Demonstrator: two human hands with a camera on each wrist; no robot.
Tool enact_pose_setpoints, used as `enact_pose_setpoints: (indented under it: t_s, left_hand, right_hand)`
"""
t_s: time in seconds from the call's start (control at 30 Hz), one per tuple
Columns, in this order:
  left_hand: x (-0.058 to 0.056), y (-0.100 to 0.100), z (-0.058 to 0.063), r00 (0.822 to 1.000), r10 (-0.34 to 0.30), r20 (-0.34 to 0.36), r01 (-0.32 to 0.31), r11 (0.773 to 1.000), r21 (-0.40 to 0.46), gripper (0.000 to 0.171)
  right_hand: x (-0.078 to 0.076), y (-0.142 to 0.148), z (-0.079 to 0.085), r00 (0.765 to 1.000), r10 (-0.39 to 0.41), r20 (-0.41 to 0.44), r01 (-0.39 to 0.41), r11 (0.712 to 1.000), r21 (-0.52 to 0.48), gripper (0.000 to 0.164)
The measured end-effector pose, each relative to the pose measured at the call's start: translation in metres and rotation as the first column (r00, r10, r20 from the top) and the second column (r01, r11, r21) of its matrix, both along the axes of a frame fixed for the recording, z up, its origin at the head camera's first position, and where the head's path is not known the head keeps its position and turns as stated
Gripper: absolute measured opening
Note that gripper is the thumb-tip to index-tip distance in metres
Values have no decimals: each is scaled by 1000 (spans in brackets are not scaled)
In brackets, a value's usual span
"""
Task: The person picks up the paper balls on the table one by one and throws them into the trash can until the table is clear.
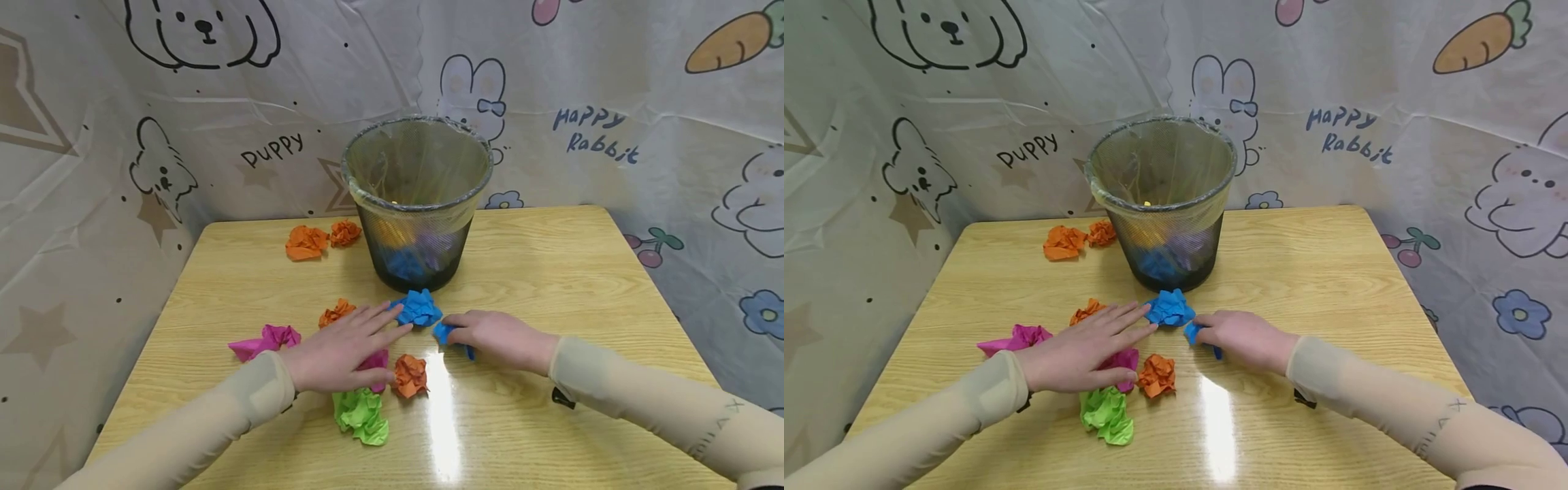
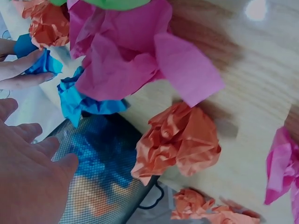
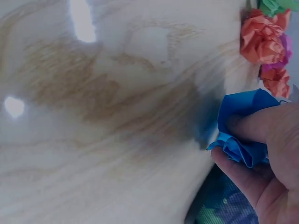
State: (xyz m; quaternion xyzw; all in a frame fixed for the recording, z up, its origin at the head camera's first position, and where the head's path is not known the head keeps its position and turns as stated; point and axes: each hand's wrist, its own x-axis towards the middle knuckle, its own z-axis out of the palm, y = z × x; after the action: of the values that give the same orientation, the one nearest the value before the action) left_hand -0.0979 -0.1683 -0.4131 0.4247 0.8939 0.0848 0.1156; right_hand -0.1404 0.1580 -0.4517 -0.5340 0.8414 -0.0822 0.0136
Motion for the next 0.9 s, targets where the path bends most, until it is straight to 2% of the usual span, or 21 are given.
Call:
enact_pose_setpoints:
  t_s: [0.13,0.33,0.63,0.8,0.9]
  left_hand:
    - [-4,2,7,1000,-15,-19,15,1000,2,78]
    - [-11,7,22,994,-64,-88,63,998,-14,76]
    - [-17,20,46,970,-148,-194,152,988,5,76]
    - [-15,31,60,966,-167,-195,172,985,8,75]
    - [-16,37,70,954,-194,-227,198,980,-7,75]
  right_hand:
    - [-1,5,12,999,7,-34,-8,999,-31,43]
    - [-4,15,38,997,-7,-75,2,998,-66,37]
    - [-11,30,79,994,-23,-110,10,994,-111,39]
    - [-14,37,97,991,-35,-127,19,993,-120,39]
    - [-14,41,109,988,-42,-146,23,992,-125,41]
